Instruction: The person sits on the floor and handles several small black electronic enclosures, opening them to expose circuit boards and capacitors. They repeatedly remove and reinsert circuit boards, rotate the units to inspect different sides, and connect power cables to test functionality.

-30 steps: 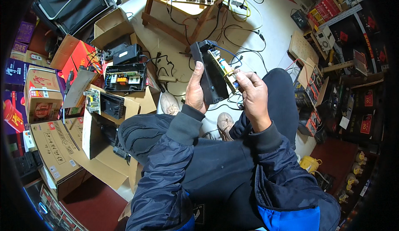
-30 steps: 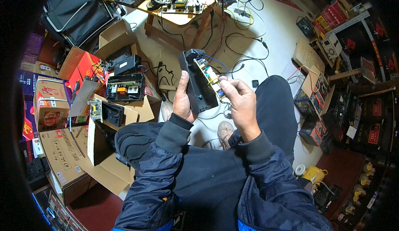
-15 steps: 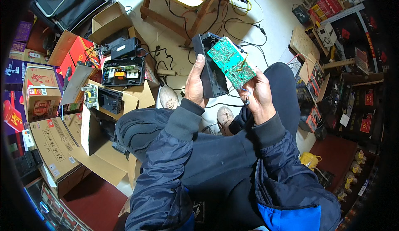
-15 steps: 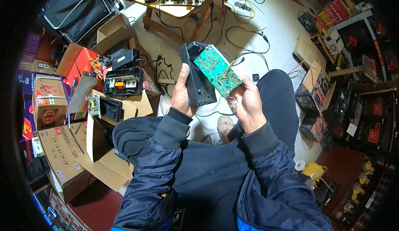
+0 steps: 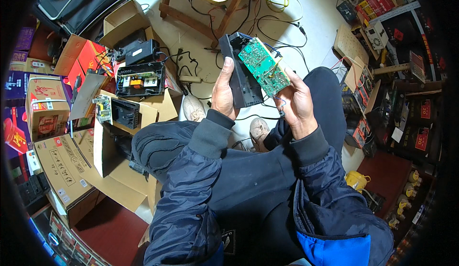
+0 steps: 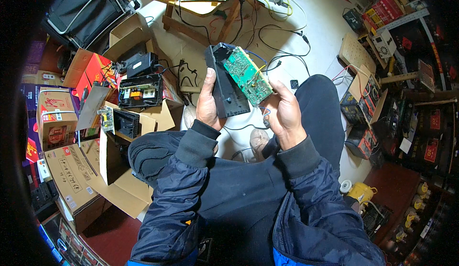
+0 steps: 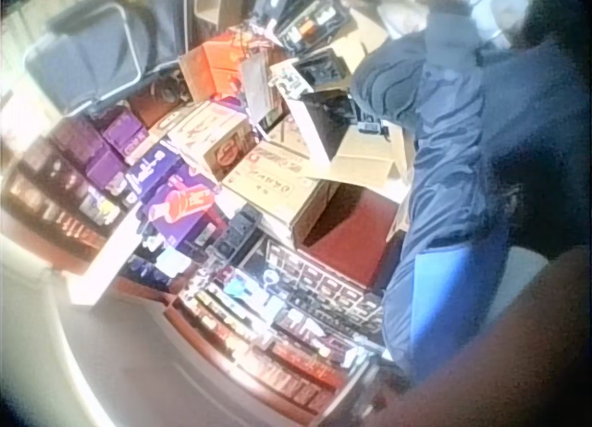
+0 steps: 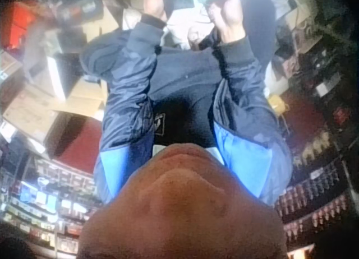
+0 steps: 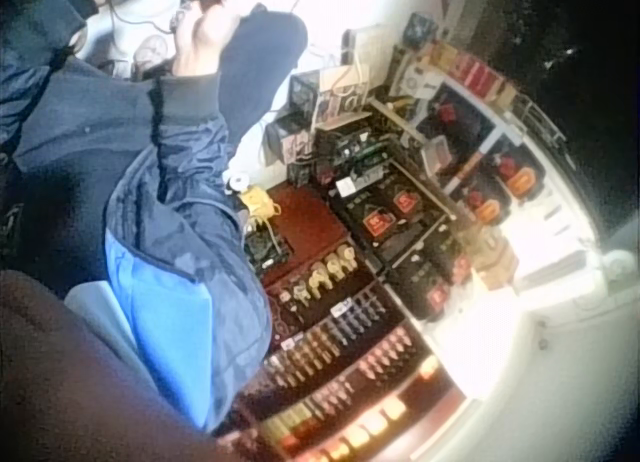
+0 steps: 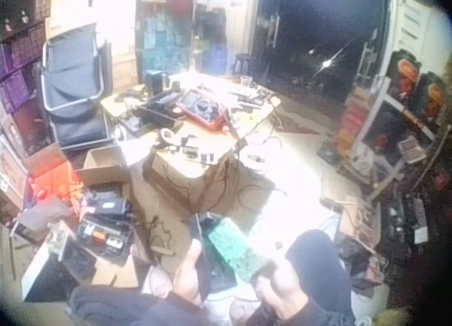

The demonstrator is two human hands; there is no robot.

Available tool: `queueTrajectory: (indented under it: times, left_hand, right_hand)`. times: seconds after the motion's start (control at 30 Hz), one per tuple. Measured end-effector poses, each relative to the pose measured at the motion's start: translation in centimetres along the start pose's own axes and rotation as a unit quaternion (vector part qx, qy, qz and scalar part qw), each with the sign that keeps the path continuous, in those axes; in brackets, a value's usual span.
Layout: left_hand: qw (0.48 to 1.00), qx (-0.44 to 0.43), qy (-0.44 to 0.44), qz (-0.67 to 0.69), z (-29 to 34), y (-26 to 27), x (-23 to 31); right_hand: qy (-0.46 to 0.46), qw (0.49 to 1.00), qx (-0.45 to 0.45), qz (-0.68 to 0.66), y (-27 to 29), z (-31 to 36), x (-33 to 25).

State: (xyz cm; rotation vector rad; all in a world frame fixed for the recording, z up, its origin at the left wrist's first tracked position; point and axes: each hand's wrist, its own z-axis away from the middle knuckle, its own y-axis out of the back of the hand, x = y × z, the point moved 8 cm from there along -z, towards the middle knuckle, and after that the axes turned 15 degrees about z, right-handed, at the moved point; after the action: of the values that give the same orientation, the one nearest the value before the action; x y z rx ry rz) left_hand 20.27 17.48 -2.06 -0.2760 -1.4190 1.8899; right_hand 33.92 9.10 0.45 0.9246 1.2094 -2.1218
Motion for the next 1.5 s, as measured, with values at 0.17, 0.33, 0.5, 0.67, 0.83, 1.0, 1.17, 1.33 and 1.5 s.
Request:
queueTrajectory:
  times: [0.17,0.33,0.5,0.67,0.83,1.0,1.17,1.33,1.5]
  left_hand:
    - [0.995,-0.072,0.042,0.059,-0.1,-1.4,-0.5]
    - [0.992,-0.099,0.056,0.061,0.5,-2.0,-0.4]
    - [0.998,-0.052,0.023,0.027,0.4,-1.0,-0.5]
    - [0.995,-0.077,0.034,0.044,0.5,-1.3,-1.0]
    - [0.987,-0.131,0.045,0.081,0.8,-2.2,-1.1]
    - [0.995,-0.082,0.042,0.033,0.5,-0.7,-1.0]
    - [0.998,-0.059,0.017,0.019,0.4,0.1,-0.6]
    - [0.998,-0.053,0.026,0.032,0.2,0.4,-0.8]
    - [0.996,-0.065,0.056,-0.008,0.3,0.3,-1.6]
  right_hand:
    - [0.052,0.995,-0.022,0.08,-1.3,0.9,-1.4]
    - [0.123,0.973,0.034,0.192,-1.8,1.6,-2.3]
    - [0.195,0.922,0.055,0.329,-3.4,2.5,-2.3]
    - [0.258,0.85,0.083,0.452,-4.4,2.9,-2.3]
    - [0.328,0.726,0.05,0.603,-6.7,3.9,-2.7]
    - [0.332,0.698,0.036,0.634,-7.4,4.1,-3.2]
    - [0.337,0.733,0.042,0.59,-6.4,4.0,-4.5]
    - [0.31,0.768,0.096,0.552,-3.6,3.0,-5.9]
    - [0.314,0.777,0.066,0.541,-3.0,2.6,-5.7]
